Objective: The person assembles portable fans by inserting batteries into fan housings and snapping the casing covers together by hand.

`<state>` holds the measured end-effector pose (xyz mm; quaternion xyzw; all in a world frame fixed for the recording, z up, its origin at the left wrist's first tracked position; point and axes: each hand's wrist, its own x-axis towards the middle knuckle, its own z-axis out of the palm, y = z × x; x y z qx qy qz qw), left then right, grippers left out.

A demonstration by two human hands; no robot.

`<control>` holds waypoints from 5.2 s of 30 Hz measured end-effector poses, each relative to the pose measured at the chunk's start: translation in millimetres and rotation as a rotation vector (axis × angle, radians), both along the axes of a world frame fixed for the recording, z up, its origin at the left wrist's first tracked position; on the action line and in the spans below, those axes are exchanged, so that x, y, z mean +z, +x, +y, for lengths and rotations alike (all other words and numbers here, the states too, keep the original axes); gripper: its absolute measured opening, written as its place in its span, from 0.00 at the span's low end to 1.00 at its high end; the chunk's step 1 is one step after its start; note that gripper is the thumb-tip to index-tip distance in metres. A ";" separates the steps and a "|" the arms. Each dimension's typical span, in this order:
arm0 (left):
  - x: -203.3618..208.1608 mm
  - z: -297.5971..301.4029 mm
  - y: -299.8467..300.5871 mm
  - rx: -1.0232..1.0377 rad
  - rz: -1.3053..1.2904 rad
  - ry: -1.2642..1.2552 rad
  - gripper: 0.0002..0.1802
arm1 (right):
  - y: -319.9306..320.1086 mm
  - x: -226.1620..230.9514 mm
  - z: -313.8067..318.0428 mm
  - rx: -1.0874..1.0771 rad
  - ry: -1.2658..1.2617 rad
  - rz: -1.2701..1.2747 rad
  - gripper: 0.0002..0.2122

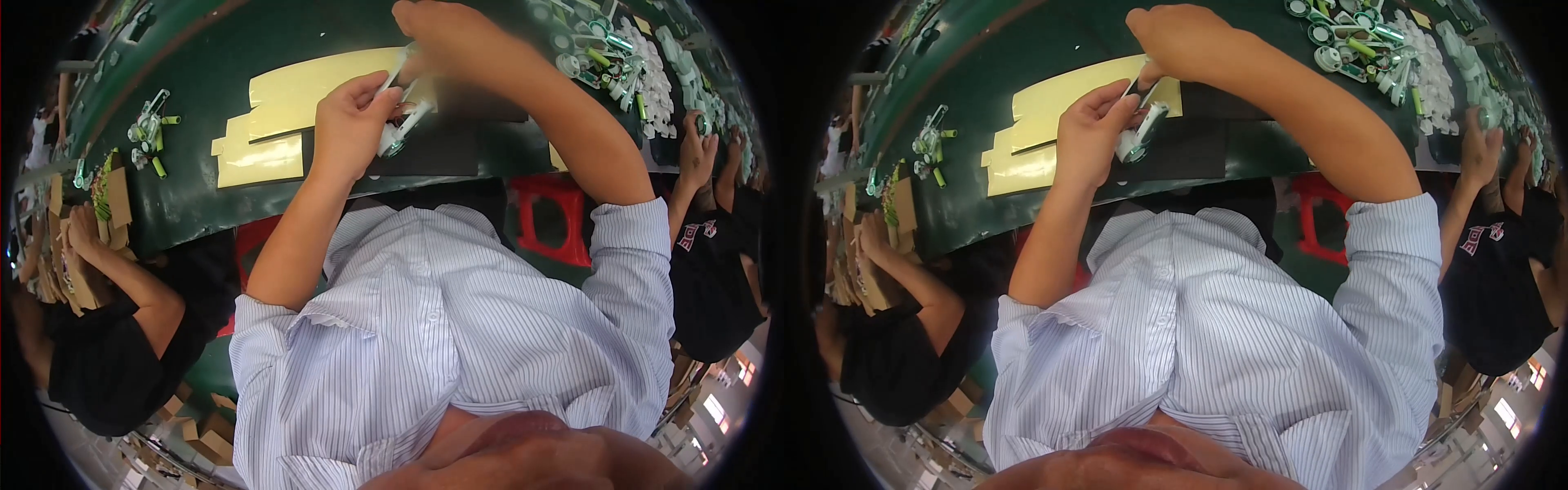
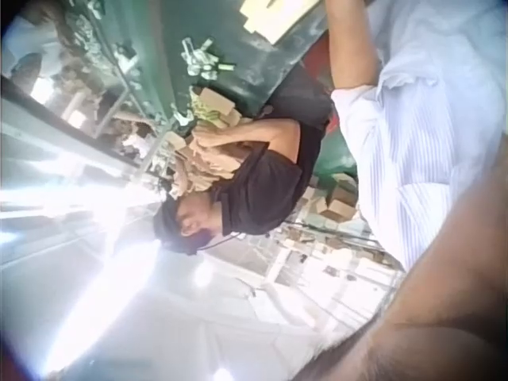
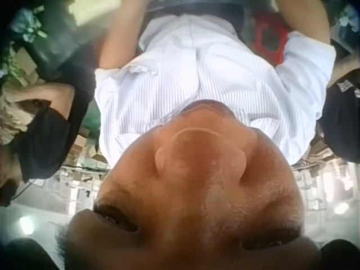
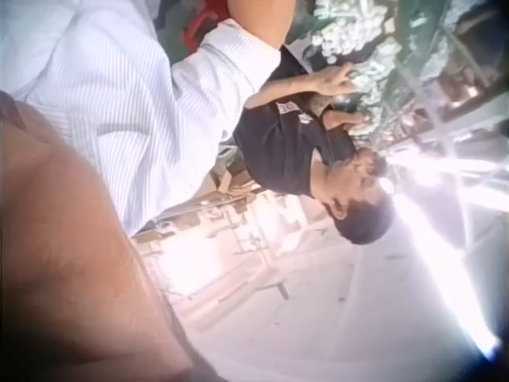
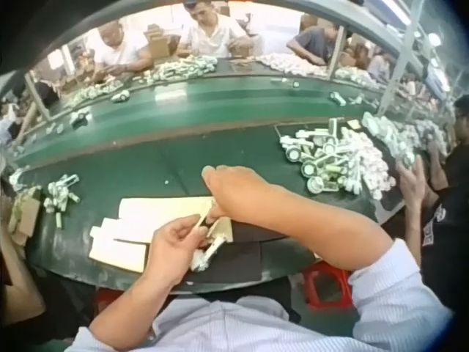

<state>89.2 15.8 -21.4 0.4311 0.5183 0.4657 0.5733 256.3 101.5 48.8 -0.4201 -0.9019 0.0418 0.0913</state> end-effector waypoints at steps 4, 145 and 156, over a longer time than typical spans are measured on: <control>3.1 -1.5 -5.1 0.004 -0.096 -0.027 0.19 | -9.2 33.3 -1.7 0.008 -0.250 -0.109 0.20; 50.5 10.9 -71.6 -0.339 -0.039 0.558 0.36 | 5.0 2.3 -72.7 0.030 -0.574 0.813 0.26; 44.8 3.8 -64.0 -0.285 0.114 0.545 0.31 | 5.4 -16.5 -70.9 0.122 -0.199 0.866 0.23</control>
